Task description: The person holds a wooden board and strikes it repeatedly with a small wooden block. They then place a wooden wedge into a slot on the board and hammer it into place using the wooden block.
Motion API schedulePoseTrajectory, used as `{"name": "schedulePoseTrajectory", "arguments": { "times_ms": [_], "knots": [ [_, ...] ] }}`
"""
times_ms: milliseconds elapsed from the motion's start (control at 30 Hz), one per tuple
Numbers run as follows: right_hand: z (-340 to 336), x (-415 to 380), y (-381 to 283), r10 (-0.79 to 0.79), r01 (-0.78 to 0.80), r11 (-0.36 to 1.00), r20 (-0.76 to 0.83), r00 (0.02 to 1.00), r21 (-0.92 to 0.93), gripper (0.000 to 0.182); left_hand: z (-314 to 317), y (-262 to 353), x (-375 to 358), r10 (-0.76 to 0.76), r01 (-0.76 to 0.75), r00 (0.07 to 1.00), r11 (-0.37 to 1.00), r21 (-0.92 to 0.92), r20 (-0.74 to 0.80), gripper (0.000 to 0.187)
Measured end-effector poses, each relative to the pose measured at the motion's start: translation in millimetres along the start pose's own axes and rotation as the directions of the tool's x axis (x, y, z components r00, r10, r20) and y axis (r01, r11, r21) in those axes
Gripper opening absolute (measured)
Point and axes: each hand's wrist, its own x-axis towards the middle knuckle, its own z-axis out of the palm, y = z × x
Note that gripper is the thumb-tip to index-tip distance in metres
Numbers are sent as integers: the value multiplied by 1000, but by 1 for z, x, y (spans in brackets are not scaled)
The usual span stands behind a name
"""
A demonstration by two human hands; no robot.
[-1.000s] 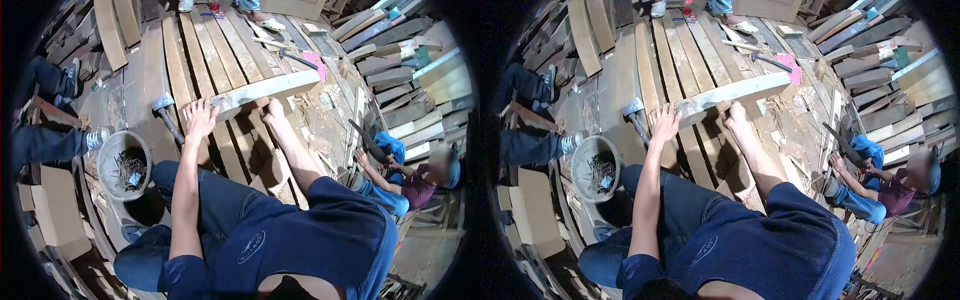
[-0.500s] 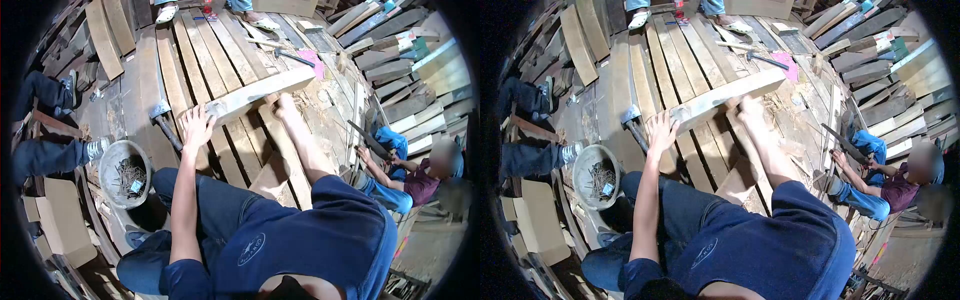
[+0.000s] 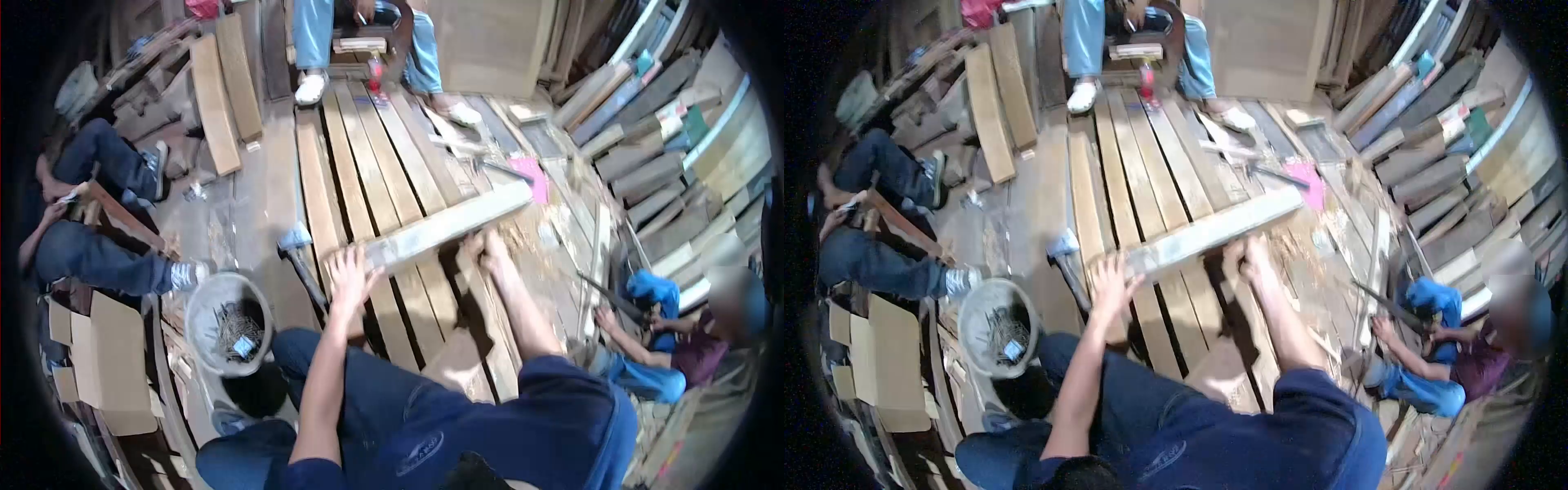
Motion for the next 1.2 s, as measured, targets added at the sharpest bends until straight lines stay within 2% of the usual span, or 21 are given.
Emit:
{"name": "schedulePoseTrajectory", "arguments": {
  "times_ms": [33, 67, 100, 167, 200, 233, 267, 333, 533, 633, 667, 700, 733, 767, 800, 833, 867, 933, 1000, 1100, 1200],
  "knots": [
    [19, -34, -4, 110, -81, 978, -148, 983, 192, 22, 2, -2, 2, 11, -12, 999, 1000, -23, -33, 82],
    [-20, 2, 16, 206, -230, 928, 112, 972, 293, 19, -3, -1, 4, 21, -22, 999, 1000, -23, -48, 80],
    [-42, 3, 10, 201, -274, 909, 247, 948, 313, 17, 0, -1, 4, 34, -34, 996, 999, -2, -79, 81],
    [-50, -3, 14, 179, -275, 869, 257, 950, 411, 14, 2, -3, 7, 49, -48, 996, 999, 14, -70, 82],
    [-46, -6, 16, 171, -217, 844, 138, 976, 490, 14, 1, -4, 10, 47, -47, 998, 999, 11, -37, 83],
    [-47, -7, 17, 81, -127, 912, 133, 988, 390, 14, 4, -6, 10, 46, -45, 999, 999, 19, -26, 84],
    [-51, -7, 16, 145, -162, 905, 72, 987, 393, 13, 7, -9, 10, 59, -58, 998, 998, 24, -14, 85],
    [-61, 3, 20, 138, -210, 901, 207, 968, 379, 15, 1, -6, 8, 56, -55, 998, 998, 12, -7, 87],
    [-47, -7, 4, 158, -178, 885, 82, 984, 431, 18, -14, -3, 0, 34, -34, 999, 999, 17, 13, 85],
    [-43, -15, -2, 176, -186, 913, 61, 982, 364, 23, -26, -22, 15, -14, 31, 992, 992, -125, 128, 81],
    [-40, -18, -9, 173, -174, 928, 33, 984, 331, 24, -30, -29, 24, -21, 46, 989, 985, -167, 147, 79],
    [-44, -13, -6, 109, -114, 980, 37, 993, 161, 24, -22, -39, 33, -17, 41, 993, 977, -208, 115, 72],
    [-43, -12, -3, 96, -104, 973, 52, 994, 205, 24, -17, -47, 41, -18, 40, 993, 983, -181, 121, 67],
    [-35, -20, -4, 106, -103, 987, -15, 994, 120, 23, -29, -51, 52, 1, 46, 983, 966, -255, 183, 65],
    [-22, -34, -8, 118, -116, 993, -85, 989, 30, 23, -32, -54, 61, -48, 95, 950, 986, -139, 309, 64],
    [-15, -44, -9, 89, -89, 996, -22, 996, -20, 23, -11, -63, 58, -48, 80, 983, 980, -180, 176, 63],
    [-11, -49, -8, 63, -60, 996, 41, 997, -69, 23, -21, -59, 56, -14, 26, 997, 989, -148, 81, 69],
    [-9, -47, 1, 53, -43, 993, 81, 995, -113, 21, -17, -51, 49, -86, 101, 978, 992, -70, 189, 104],
    [-8, -37, 12, 91, -83, 985, 49, 995, -151, 20, -18, -49, 41, -52, 67, 986, 994, -88, 157, 129],
    [14, -57, 6, 74, -54, 978, 94, 993, -200, 18, -6, -48, 29, -63, 67, 989, 997, -27, 136, 143],
    [18, -57, 13, 66, -43, 973, 94, 993, -226, 28, 3, -49, 34, -149, 167, 958, 984, -53, 247, 138]
  ]
}}
